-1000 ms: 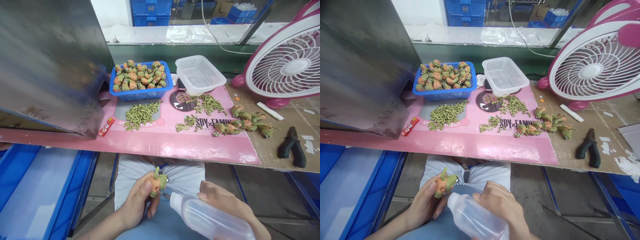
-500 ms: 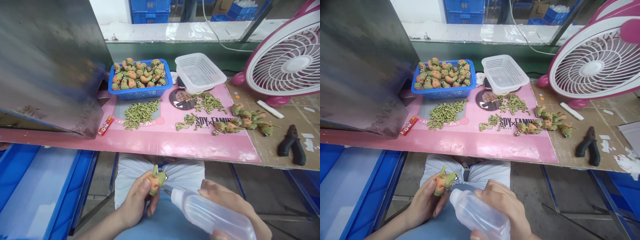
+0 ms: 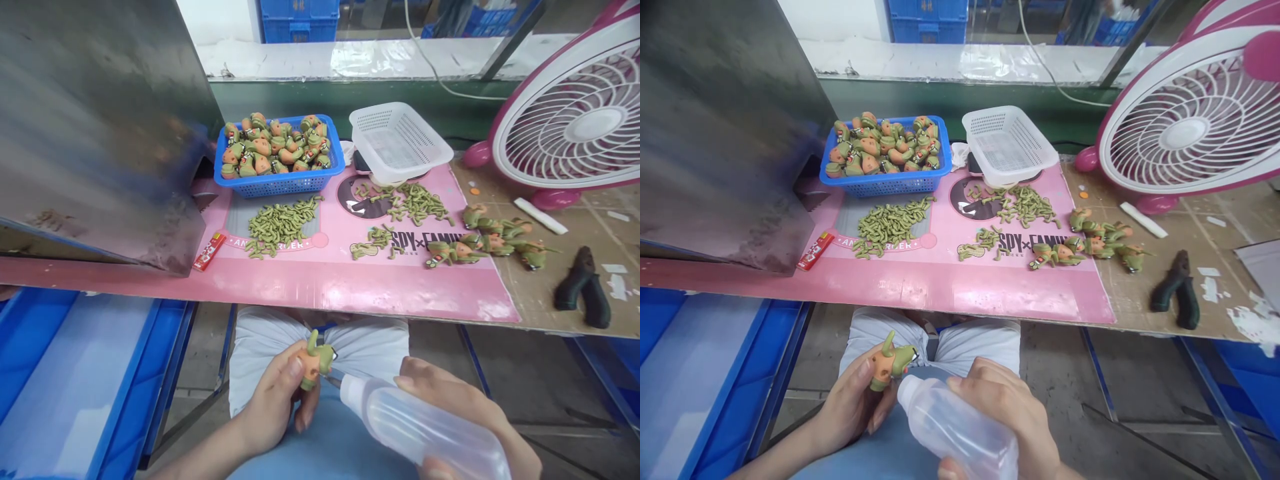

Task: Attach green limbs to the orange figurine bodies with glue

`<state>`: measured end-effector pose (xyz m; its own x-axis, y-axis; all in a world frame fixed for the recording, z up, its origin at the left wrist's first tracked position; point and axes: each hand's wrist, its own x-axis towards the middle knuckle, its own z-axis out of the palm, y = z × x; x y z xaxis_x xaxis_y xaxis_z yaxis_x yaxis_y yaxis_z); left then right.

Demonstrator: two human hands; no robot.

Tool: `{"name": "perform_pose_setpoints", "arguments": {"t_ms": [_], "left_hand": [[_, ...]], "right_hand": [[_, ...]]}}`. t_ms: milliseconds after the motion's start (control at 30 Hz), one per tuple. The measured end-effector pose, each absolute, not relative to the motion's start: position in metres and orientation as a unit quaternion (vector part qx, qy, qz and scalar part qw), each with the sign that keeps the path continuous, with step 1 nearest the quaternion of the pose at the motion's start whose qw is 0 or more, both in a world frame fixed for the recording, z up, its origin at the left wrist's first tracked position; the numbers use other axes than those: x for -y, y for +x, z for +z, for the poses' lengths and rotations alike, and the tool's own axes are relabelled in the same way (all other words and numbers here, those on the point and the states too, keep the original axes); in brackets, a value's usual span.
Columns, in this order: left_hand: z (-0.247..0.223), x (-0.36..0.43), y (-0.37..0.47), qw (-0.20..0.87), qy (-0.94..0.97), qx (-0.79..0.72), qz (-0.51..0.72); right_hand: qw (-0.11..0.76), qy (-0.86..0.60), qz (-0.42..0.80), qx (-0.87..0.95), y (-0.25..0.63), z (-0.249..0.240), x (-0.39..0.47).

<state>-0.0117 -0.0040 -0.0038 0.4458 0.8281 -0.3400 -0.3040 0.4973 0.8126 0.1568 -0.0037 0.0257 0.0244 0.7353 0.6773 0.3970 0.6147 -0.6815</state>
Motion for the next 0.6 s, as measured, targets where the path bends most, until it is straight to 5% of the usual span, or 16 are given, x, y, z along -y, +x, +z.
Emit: {"name": "perform_pose_setpoints", "arguments": {"t_ms": [600], "left_hand": [[-0.0019,0.0044,-0.0128,0.758,0.354,-0.415,0.357]], "right_hand": [[0.563,-0.378,0.224,0.700,0.1632,0.0350,0.0050]]}}
